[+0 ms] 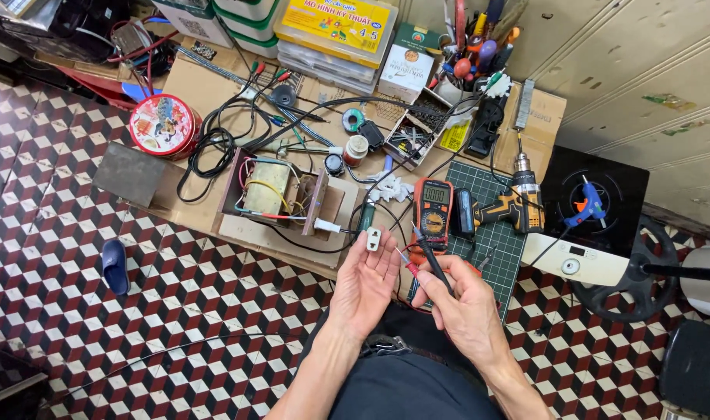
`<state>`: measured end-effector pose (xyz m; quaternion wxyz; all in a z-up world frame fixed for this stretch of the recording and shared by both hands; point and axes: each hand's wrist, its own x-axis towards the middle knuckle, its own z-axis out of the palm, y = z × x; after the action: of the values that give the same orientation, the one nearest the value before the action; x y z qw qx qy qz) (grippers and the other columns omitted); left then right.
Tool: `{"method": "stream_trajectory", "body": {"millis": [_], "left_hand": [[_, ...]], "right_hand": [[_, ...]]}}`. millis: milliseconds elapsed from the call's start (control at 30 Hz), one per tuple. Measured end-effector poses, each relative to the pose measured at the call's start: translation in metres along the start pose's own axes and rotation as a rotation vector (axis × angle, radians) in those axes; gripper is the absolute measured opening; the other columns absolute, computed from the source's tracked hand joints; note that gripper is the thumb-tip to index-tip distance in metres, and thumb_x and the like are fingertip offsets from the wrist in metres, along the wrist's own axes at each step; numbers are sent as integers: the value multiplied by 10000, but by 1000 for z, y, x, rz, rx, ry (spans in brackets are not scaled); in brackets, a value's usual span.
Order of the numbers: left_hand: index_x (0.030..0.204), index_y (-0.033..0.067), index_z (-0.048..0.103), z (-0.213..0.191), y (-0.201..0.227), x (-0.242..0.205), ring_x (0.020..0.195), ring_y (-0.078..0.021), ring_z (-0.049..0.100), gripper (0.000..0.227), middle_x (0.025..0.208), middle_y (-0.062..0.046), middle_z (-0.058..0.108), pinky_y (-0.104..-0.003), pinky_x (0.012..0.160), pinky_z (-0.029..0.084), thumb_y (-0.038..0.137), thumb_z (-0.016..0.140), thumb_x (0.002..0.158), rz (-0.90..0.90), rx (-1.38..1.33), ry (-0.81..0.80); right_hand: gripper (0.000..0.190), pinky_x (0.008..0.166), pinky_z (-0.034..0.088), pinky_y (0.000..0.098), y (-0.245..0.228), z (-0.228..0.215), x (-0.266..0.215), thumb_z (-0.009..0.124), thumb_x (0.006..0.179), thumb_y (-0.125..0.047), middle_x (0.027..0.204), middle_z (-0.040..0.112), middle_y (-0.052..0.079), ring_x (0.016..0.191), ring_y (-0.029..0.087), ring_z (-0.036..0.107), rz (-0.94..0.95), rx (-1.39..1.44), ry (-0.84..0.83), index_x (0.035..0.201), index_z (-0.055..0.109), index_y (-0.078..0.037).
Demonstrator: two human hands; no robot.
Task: Testing electrical components of a transformer using a multimeter and a glue gun.
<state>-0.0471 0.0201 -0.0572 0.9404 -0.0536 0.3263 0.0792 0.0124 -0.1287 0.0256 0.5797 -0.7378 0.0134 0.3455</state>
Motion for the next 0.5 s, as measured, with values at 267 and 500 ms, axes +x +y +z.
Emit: {"method": "stream_trajectory", "body": {"millis": [267,500], "left_hand": [[1136,34,703,-2,7,3,1051,-165,722,248,1055,-57,766,-317,961,553,220,657,979,9,27,-38],[1112,24,691,1,4,3,1005,-191,713,244,1049,-78,756,-332,961,556,232,660,988,15,67,-61]], "right_hand": [[203,567,464,203,-11,17,1,629,966,-182,707,690,15,634,38,603,-103,-46,-61,1088,668,-24],[181,577,448,212,-15,20,3,630,960,-172,696,674,13,636,48,575,-91,-80,-89,1056,662,-22]]}}
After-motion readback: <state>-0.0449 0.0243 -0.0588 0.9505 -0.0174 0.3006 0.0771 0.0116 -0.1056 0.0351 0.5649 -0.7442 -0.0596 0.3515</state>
